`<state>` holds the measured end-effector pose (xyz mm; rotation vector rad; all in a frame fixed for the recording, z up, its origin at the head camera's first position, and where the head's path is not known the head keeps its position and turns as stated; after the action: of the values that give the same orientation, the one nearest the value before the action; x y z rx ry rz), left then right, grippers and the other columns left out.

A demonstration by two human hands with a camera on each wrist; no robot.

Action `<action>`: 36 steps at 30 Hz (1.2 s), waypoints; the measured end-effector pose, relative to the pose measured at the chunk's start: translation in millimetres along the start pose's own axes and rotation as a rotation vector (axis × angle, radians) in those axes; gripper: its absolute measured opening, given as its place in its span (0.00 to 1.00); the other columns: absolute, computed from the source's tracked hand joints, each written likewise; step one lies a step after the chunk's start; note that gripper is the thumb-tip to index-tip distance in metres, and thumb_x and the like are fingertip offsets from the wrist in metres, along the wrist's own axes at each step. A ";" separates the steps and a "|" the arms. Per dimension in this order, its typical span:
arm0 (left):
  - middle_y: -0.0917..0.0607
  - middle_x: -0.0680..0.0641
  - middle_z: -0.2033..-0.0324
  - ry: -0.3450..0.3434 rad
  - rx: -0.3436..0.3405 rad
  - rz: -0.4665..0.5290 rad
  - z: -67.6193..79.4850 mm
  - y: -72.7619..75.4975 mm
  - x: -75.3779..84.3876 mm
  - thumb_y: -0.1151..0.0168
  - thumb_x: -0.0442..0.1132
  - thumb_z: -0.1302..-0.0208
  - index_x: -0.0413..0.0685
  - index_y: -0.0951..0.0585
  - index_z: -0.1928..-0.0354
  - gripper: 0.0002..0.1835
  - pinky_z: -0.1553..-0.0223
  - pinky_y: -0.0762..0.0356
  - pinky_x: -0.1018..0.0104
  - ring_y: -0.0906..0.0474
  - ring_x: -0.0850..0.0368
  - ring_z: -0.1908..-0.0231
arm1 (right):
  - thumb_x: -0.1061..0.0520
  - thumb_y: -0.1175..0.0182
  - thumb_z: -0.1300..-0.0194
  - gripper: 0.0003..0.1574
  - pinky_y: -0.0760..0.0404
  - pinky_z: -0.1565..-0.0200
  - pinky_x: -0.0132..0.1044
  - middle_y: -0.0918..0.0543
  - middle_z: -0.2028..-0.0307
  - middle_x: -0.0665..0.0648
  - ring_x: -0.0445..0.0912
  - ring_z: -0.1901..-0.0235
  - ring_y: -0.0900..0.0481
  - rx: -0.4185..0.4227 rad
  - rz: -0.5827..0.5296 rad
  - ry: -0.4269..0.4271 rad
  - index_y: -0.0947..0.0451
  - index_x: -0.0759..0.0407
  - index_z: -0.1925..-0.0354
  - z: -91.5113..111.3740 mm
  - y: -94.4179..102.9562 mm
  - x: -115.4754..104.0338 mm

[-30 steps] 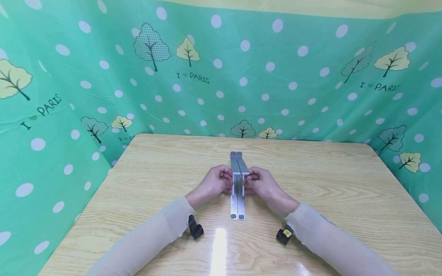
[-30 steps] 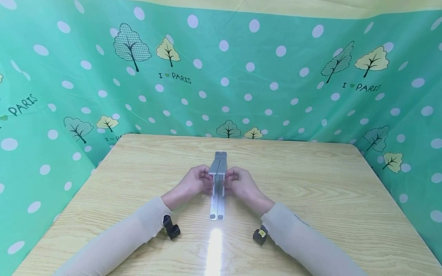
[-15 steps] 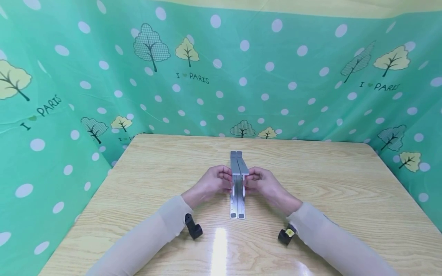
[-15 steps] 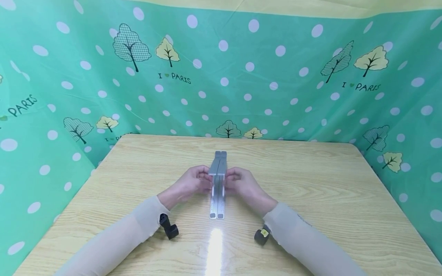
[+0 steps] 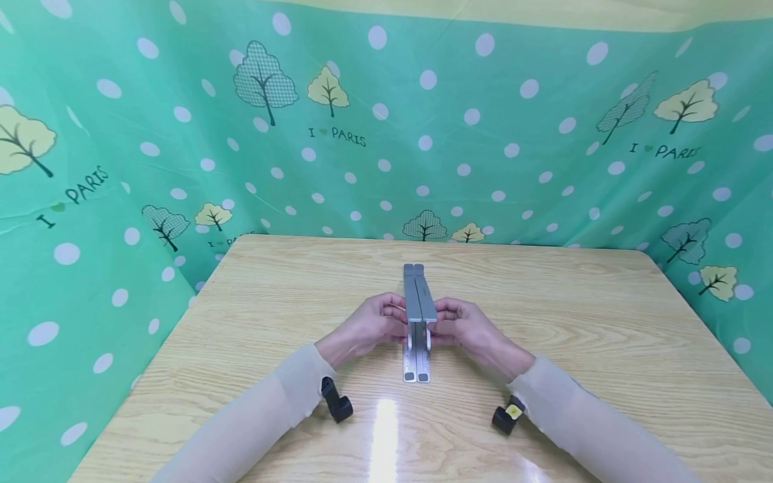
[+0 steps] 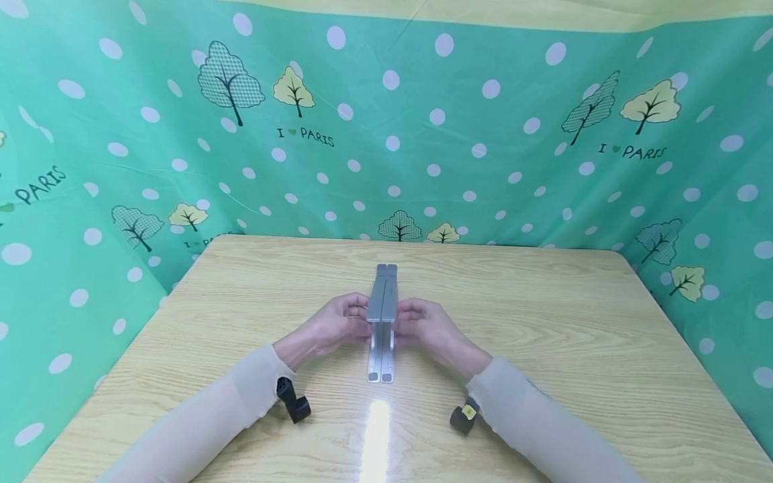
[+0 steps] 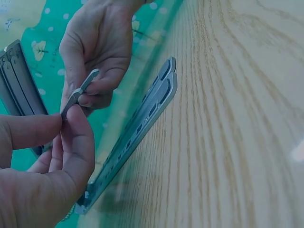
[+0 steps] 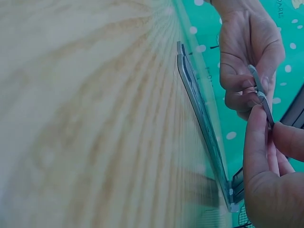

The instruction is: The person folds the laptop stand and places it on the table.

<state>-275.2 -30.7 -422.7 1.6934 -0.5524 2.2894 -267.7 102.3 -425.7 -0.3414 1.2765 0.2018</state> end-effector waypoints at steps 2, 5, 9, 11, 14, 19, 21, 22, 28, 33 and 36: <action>0.21 0.41 0.64 0.005 -0.004 0.007 1.3 -0.7 -1.3 0.42 0.15 0.51 0.33 0.30 0.47 0.26 0.57 0.17 0.54 0.20 0.51 0.66 | 0.74 0.45 0.41 0.25 0.19 0.52 0.47 0.21 0.59 0.63 0.53 0.61 0.19 0.000 -0.011 -0.007 0.32 0.71 0.44 0.9 0.1 1.6; 0.20 0.41 0.63 0.018 -0.006 0.019 3.8 -1.3 -4.0 0.43 0.15 0.50 0.33 0.30 0.46 0.26 0.57 0.18 0.54 0.20 0.50 0.65 | 0.75 0.45 0.42 0.26 0.19 0.51 0.47 0.21 0.59 0.64 0.54 0.60 0.19 0.000 -0.030 -0.018 0.32 0.72 0.44 2.2 -0.1 4.4; 0.20 0.41 0.64 0.033 -0.010 0.036 6.5 -2.0 -7.8 0.44 0.15 0.49 0.33 0.30 0.46 0.26 0.55 0.18 0.52 0.20 0.50 0.65 | 0.75 0.45 0.41 0.26 0.19 0.50 0.47 0.21 0.58 0.64 0.54 0.59 0.19 -0.012 -0.036 -0.021 0.33 0.73 0.44 3.8 -1.9 7.1; 0.20 0.42 0.64 0.036 -0.015 0.045 7.4 -2.9 -8.7 0.44 0.15 0.49 0.33 0.30 0.45 0.26 0.55 0.18 0.52 0.20 0.51 0.66 | 0.74 0.45 0.41 0.25 0.19 0.50 0.47 0.21 0.58 0.64 0.53 0.59 0.19 -0.022 -0.039 -0.019 0.33 0.73 0.44 4.6 -2.9 7.8; 0.21 0.42 0.64 0.034 -0.024 0.055 8.1 -3.7 -9.7 0.44 0.15 0.49 0.32 0.31 0.45 0.26 0.55 0.18 0.52 0.20 0.51 0.66 | 0.74 0.46 0.39 0.25 0.19 0.50 0.46 0.21 0.59 0.63 0.51 0.60 0.18 -0.049 -0.041 -0.010 0.35 0.75 0.43 6.0 -5.1 7.6; 0.21 0.43 0.65 0.044 -0.026 0.065 8.5 -4.3 -12.6 0.43 0.16 0.48 0.32 0.31 0.45 0.25 0.56 0.18 0.53 0.20 0.52 0.67 | 0.74 0.47 0.39 0.25 0.19 0.50 0.46 0.20 0.59 0.63 0.52 0.59 0.18 -0.066 -0.051 -0.021 0.35 0.75 0.43 7.3 -6.7 9.7; 0.21 0.43 0.65 0.052 -0.026 0.070 8.9 -4.5 -14.0 0.43 0.17 0.48 0.32 0.30 0.45 0.25 0.56 0.18 0.53 0.20 0.52 0.68 | 0.74 0.47 0.39 0.25 0.19 0.51 0.46 0.20 0.58 0.63 0.52 0.59 0.18 -0.066 -0.053 -0.028 0.35 0.75 0.43 7.9 -6.8 10.9; 0.20 0.43 0.65 0.056 -0.026 0.072 9.2 -4.7 -14.5 0.43 0.17 0.47 0.32 0.30 0.45 0.25 0.56 0.18 0.54 0.20 0.52 0.68 | 0.74 0.47 0.39 0.25 0.19 0.51 0.46 0.20 0.58 0.63 0.52 0.59 0.18 -0.065 -0.053 -0.030 0.35 0.75 0.43 8.1 -6.9 11.2; 0.20 0.42 0.64 0.068 -0.036 0.078 11.3 -6.2 -17.0 0.44 0.17 0.46 0.31 0.30 0.45 0.25 0.56 0.18 0.54 0.19 0.51 0.67 | 0.74 0.48 0.39 0.25 0.19 0.51 0.45 0.20 0.59 0.64 0.52 0.59 0.18 -0.073 -0.059 -0.029 0.36 0.76 0.43 10.5 -7.8 11.8; 0.19 0.42 0.64 0.076 -0.026 0.093 12.4 -6.0 -20.9 0.44 0.16 0.46 0.30 0.30 0.45 0.24 0.58 0.17 0.56 0.19 0.51 0.67 | 0.74 0.48 0.38 0.24 0.19 0.51 0.45 0.21 0.58 0.64 0.52 0.59 0.17 -0.085 -0.072 -0.039 0.36 0.78 0.43 9.8 -8.3 15.8; 0.19 0.42 0.64 0.073 -0.025 0.102 12.4 -5.9 -22.9 0.44 0.16 0.46 0.28 0.30 0.45 0.24 0.58 0.17 0.57 0.18 0.52 0.67 | 0.74 0.49 0.37 0.23 0.19 0.51 0.45 0.21 0.57 0.64 0.52 0.59 0.17 -0.094 -0.082 -0.041 0.37 0.79 0.43 10.5 -9.4 17.2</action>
<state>-255.2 -30.0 -440.4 1.5976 -0.6634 2.3937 -250.3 96.6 -438.3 -0.4676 1.2123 0.1982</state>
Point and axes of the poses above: each hand's wrist, its own z-axis away from the middle knuckle, its own y-axis out of the back of the hand, x = y × z, the point moved 10 cm from there along -z, towards the middle knuckle
